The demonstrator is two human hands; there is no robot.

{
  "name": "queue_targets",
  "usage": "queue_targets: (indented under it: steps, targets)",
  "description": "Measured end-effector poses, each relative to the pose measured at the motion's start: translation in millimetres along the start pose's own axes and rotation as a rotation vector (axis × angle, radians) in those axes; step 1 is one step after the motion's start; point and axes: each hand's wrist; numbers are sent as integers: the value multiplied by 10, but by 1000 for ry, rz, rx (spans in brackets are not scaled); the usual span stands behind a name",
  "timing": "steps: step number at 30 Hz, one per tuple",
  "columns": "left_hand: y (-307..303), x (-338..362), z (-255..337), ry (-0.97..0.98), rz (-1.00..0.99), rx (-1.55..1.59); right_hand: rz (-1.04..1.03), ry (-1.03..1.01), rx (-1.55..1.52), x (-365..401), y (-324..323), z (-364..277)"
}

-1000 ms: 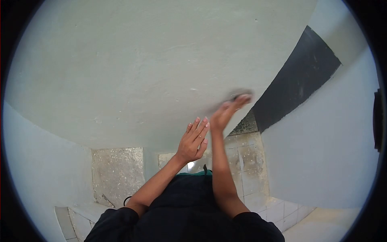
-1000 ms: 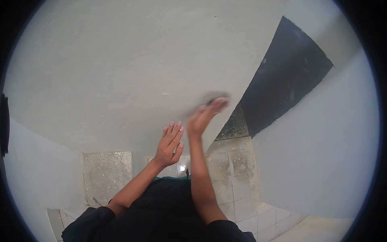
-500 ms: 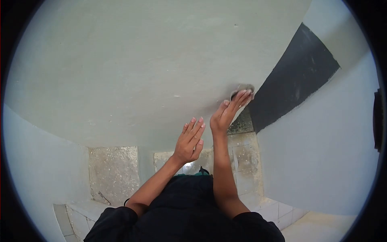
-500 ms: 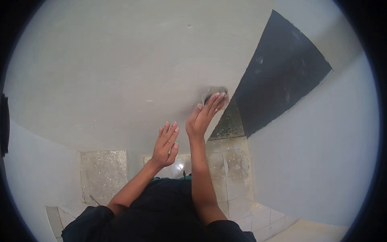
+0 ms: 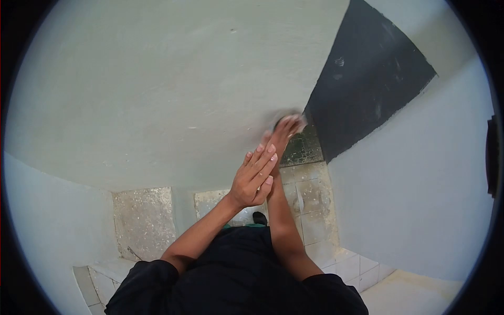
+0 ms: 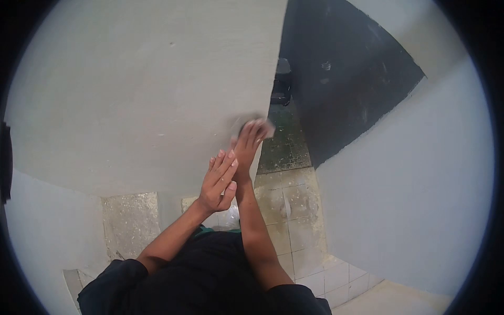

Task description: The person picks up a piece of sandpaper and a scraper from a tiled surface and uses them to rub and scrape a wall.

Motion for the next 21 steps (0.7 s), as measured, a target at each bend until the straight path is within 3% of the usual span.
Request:
queue_targets:
  steps: [1, 2, 5, 8, 11, 12, 14, 16, 19, 21]
  targets:
    - [32, -46, 20, 13, 9, 3, -94, -26, 72, 287, 82, 303]
    - [94, -71, 33, 3, -1, 0, -48, -150, 100, 553, 167, 521]
    - [231, -109, 40, -30, -25, -11, -265, 95, 236, 966, 146, 695]
    - [294, -94, 107, -64, -40, -19, 38, 30, -66, 526, 53, 286]
    - [280, -125, 160, -79, -32, -28, 37, -64, -140, -233, -253, -128]
    - [268, -153, 170, -82, -29, -30, 79, -121, -27, -368, -240, -124]
    - [262, -173, 187, -88, -37, -38, -56, -146, 55, -156, -217, 70]
    - [303, -187, 169, -95, -43, -55, -245, -40, 168, 277, -132, 388]
    - [392, -131, 125, -98, -85, -57, -222, -147, 114, 838, -238, 675]
    - [392, -180, 125, -93, -97, -80, -191, -145, 84, 719, -282, 577]
Point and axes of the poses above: each hand's wrist, its own x-axis away from the middle knuckle, its own y-axis out of the palm, z = x × y, and after that the axes turned 14 degrees about -x, right-handed
